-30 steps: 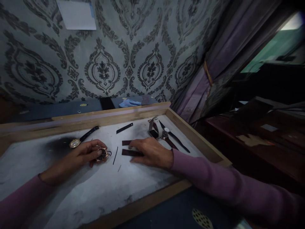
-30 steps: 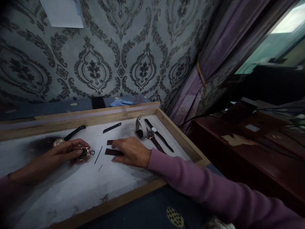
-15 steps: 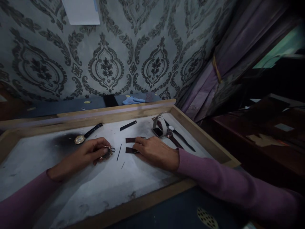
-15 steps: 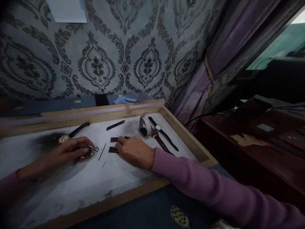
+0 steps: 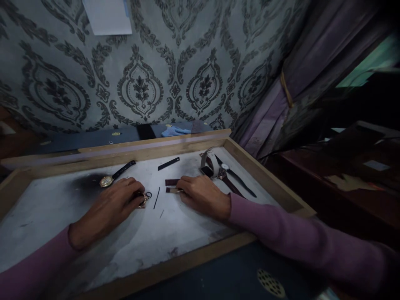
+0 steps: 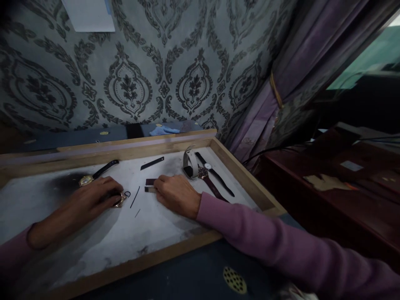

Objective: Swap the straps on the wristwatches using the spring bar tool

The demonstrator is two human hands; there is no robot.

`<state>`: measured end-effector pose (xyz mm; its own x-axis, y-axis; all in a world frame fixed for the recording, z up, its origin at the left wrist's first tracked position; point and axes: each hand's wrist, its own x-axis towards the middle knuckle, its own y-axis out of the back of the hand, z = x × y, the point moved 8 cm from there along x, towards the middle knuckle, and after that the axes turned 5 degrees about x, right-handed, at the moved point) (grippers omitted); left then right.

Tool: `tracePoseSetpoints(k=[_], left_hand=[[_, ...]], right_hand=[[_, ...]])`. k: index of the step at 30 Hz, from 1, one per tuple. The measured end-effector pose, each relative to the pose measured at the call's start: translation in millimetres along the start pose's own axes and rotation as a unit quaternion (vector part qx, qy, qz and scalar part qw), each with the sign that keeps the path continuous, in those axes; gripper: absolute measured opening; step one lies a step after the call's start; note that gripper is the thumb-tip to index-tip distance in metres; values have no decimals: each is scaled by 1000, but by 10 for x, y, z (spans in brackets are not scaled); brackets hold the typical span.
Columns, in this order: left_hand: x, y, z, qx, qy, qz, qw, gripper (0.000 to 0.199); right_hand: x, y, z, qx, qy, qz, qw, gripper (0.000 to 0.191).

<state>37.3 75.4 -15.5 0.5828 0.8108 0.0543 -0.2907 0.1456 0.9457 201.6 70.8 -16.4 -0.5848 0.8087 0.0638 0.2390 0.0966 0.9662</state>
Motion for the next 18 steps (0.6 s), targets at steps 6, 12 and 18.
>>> tracePoseSetpoints(k=[6,12,18], left_hand=[[-31,88,222,19,-8,42,999,20],[-65,-163,442,-59,13,-56,997,16],[-52,-253,535,-16,56,-95,994,15]], right_hand=[[13,43,80,162,-50,8,985,13],[17,-38,144,324,-86,-22,942,13],[-18,-139,155,502,-156,-73,848,17]])
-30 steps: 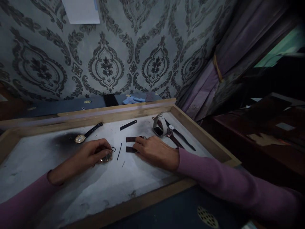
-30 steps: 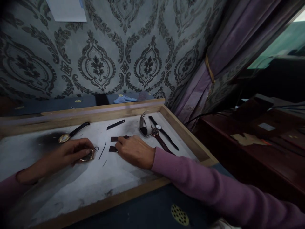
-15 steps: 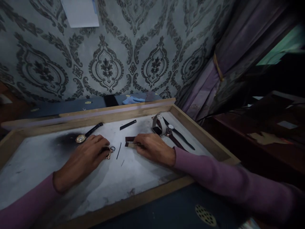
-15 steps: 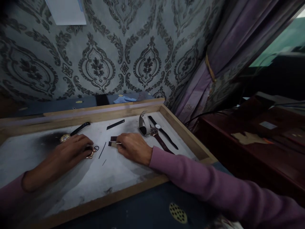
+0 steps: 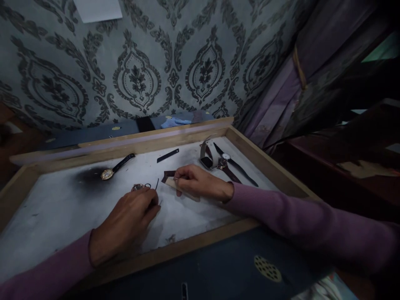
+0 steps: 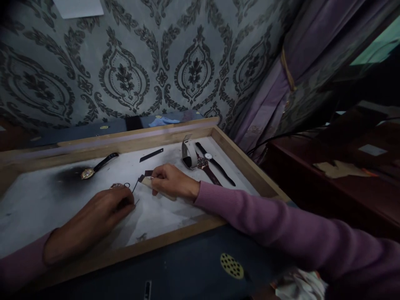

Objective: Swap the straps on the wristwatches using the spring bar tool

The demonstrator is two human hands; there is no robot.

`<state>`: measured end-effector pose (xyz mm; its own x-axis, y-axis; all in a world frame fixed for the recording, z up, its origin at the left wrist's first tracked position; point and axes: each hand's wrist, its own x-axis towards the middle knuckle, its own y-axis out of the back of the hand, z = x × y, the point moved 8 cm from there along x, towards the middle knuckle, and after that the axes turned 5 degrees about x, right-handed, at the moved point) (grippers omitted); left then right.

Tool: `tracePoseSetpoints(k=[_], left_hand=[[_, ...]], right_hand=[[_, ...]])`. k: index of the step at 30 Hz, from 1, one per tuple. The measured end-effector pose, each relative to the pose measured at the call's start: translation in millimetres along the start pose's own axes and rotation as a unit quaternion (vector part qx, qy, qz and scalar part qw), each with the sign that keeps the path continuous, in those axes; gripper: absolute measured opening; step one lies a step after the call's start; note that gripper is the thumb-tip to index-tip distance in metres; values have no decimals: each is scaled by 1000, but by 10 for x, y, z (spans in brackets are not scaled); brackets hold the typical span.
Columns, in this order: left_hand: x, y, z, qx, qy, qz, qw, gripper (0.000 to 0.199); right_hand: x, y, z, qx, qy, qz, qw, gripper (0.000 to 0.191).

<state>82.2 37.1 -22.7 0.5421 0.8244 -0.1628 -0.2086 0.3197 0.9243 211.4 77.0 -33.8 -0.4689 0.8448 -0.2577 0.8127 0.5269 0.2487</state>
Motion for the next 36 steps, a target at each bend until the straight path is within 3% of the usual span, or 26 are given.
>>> tracePoseSetpoints(k=[7,14,20,27,34,36], left_hand=[[38,-30,138,130,42,-41,990,22],[15,-35,327,203,-13,-40,978,22],[30,-69,273,191,-10,-39,981,24],[21,-58,273,178,2,-57,982,24],[8,-3,329,149,11,-39,988,25],[8,-8,367,159,24,-60,985,26]], right_hand=[[36,-3,44,76,-2,-2,997,17],[25,0,29,182,-1,-9,983,18],[9,31,76,227,-43,2,973,18],[45,-33,106,285,-46,-40,956,15],[40,-55,64,284,-11,-63,957,19],[37,-49,65,278,-4,-60,959,21]])
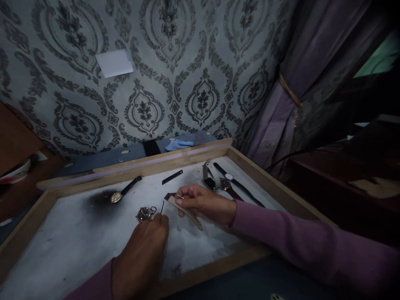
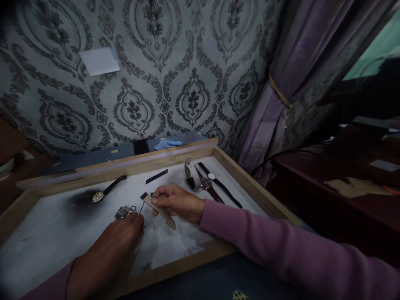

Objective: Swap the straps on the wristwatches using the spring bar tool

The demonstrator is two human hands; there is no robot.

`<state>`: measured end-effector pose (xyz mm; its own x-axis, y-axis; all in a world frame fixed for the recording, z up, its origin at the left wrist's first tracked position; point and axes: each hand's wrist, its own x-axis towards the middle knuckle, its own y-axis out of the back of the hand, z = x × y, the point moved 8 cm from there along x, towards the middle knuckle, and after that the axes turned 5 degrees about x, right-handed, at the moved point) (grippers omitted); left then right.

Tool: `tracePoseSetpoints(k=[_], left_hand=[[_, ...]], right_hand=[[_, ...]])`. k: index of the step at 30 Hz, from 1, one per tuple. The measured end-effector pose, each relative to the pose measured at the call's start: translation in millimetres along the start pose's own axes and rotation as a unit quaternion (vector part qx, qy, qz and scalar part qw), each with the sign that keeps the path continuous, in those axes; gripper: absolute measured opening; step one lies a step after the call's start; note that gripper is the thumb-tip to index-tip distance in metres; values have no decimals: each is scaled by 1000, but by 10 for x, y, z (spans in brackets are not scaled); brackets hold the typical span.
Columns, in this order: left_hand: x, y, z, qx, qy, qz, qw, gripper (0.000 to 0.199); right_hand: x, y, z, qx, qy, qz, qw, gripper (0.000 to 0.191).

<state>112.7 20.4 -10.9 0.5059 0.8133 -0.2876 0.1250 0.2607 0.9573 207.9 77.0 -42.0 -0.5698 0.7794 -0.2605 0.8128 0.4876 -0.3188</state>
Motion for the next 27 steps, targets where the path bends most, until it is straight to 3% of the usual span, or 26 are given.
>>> tracePoseSetpoints(k=[4,8,15,21,27], left_hand=[[7,-26,74,20,9,-72,997,31],[29,9,109,13,-13,-39,999,31],[10,-68,-18,-18,6,-23,1000,27],[10,68,-250,-124,-2,115,986,23],[86,76,-204,-82,-15,95,992,19]], right_hand=[[2,-5,6,3,7,-8,1000,34],[2,-38,1,9,14,-35,999,46],[11,-6,9,40,8,-39,998,39],[24,28,28,62,-9,-21,998,36],[-6,9,-6,72,-27,7,997,31]])
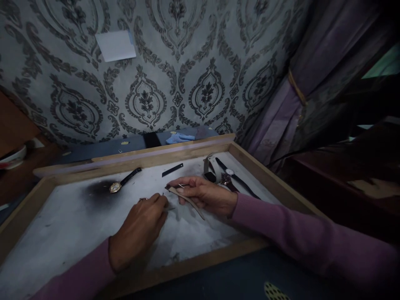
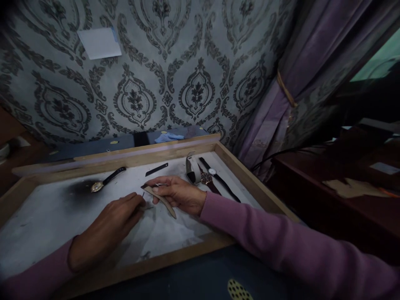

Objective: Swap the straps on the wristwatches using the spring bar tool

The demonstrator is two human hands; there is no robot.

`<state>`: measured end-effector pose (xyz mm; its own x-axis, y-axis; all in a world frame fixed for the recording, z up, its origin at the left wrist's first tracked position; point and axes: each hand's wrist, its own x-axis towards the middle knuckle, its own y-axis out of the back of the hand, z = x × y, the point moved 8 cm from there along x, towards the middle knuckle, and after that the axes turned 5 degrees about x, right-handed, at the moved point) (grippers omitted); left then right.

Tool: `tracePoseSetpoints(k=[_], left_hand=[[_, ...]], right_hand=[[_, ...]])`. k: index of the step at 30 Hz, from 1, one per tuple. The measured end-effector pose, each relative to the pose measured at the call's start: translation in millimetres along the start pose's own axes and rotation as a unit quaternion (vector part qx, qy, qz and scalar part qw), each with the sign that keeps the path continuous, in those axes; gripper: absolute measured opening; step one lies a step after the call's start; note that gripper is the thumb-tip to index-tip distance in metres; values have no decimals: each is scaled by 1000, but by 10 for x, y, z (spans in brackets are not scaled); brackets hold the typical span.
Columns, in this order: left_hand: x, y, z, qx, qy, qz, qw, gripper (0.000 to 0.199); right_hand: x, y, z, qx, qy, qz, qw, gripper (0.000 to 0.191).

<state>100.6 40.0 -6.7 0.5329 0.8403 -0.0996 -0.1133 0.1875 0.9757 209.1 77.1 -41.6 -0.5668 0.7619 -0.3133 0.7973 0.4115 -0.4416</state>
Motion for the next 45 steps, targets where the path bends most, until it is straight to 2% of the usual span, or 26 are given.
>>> tracePoseSetpoints(k=[5,9,13,19,22,25,28,30,35,45], left_hand=[[84,-92,137,108,-40,-19,993,20],[104,-162,239,152,-80,-23,985,22],[126,-191,266,124,-89,-31,988,21],[110,-140,210,70,-67,-29,995,19],[80,-75,71,14,-27,-16,999,21],[73,28,-113,-145,14,12,989,19],[82,5,-224,-353,50,-34,934,15],[84,-5,-235,-430,62,-58,899,18],[83,8,-259,-485,68,-55,870,21],[100,30,-322,-495,84,-46,864,28]], right_hand=[[2,6,0,10,4,4,1000,28],[13,31,1,16,16,4,1000,26],[17,61,10,20,20,6,1000,26],[14,70,-1,30,16,13,999,23],[4,65,-9,20,7,16,1000,25],[-5,54,-16,4,6,16,1000,28],[-3,40,-11,-10,12,10,1000,31],[2,40,3,-12,15,7,1000,34],[9,54,20,-21,22,2,1000,36],[-12,18,11,-36,29,-14,999,39]])
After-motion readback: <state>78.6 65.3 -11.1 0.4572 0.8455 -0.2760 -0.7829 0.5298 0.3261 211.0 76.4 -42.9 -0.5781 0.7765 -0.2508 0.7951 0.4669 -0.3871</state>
